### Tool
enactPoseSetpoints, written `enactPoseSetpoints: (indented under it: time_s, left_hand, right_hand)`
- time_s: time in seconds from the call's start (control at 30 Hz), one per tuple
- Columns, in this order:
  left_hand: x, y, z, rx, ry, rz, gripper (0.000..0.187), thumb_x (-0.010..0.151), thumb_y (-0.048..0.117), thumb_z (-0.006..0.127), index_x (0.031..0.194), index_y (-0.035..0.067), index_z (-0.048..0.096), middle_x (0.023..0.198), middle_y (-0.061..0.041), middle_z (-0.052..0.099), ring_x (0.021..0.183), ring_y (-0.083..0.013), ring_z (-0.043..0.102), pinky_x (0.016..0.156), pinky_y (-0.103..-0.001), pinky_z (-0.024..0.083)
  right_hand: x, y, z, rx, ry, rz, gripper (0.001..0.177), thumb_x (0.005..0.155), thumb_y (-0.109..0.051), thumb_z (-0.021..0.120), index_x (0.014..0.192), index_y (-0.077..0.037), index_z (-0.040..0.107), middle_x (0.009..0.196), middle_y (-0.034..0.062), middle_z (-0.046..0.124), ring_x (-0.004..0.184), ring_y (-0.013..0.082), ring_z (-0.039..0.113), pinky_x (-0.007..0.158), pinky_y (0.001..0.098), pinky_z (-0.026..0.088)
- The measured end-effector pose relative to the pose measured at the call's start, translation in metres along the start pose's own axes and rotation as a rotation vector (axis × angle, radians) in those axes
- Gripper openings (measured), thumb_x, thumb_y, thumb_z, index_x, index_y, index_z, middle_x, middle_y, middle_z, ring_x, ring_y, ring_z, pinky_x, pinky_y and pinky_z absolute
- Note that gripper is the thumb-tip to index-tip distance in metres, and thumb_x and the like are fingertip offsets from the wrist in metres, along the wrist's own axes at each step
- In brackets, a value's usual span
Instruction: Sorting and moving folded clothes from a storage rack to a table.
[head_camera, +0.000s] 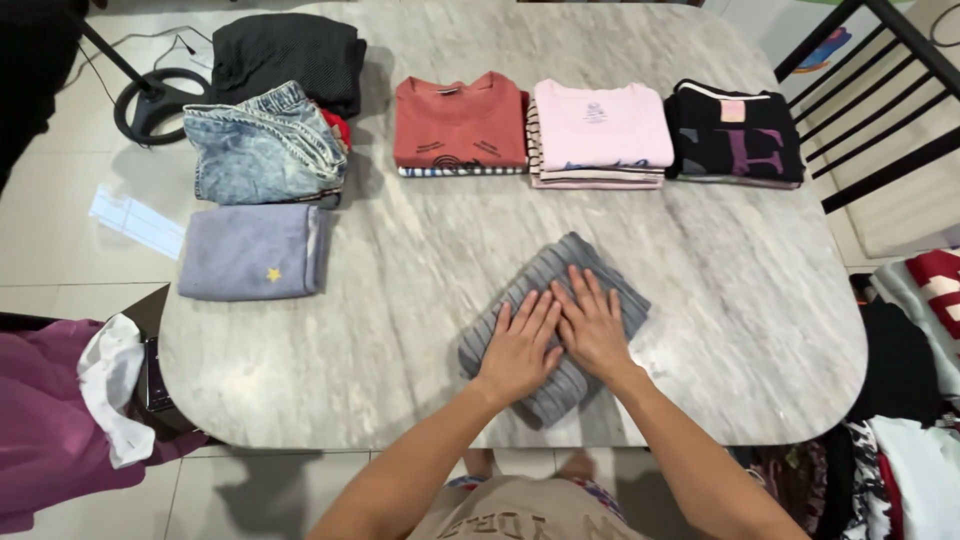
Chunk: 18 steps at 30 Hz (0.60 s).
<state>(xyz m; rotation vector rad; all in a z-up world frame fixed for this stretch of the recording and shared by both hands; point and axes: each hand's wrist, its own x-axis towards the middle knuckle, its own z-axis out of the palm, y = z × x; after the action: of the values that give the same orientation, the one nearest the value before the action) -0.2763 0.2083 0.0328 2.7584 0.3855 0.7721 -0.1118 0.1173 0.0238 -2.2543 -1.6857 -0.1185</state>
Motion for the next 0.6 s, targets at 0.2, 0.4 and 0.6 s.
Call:
enactPoseSetpoints:
  time_s: [0.2,0.4,0.6]
  left_hand:
    - [-0.002,-0.029,-0.012,0.054,-0.046,-0.056,0.077,0.086,0.056,0.069,0.149,0.017,0.049,0.158,-0.014,0.044,0.146,-0.0367,0.034,0.107,-0.065,0.032]
    - [0.004,-0.049,-0.038,-0.092,-0.425,-0.597,0.114,0.069,0.073,0.079,0.158,0.014,0.038,0.138,-0.018,0.052,0.125,-0.0401,0.052,0.097,-0.050,0.051]
    - [-0.004,-0.088,-0.034,-0.349,-0.313,-0.614,0.102,0.059,0.061,0.089,0.142,0.013,0.056,0.128,-0.016,0.065,0.119,-0.0339,0.064,0.098,-0.044,0.053]
  right_hand:
    - [0.013,0.033,0.018,-0.123,0.070,0.248,0.066,0.099,-0.046,0.058,0.158,-0.019,0.043,0.168,0.0099,0.029,0.154,0.0353,0.026,0.113,0.0682,0.027]
    - [0.049,0.064,-0.025,0.161,-0.411,0.543,0.100,0.068,-0.074,0.078,0.139,-0.005,0.064,0.133,0.0204,0.069,0.126,0.0332,0.065,0.107,0.0411,0.051]
    - [0.059,0.043,-0.018,0.429,-0.644,0.608,0.080,0.065,-0.053,0.088,0.125,-0.001,0.074,0.115,0.0182,0.079,0.103,0.0280,0.075,0.093,0.0394,0.059]
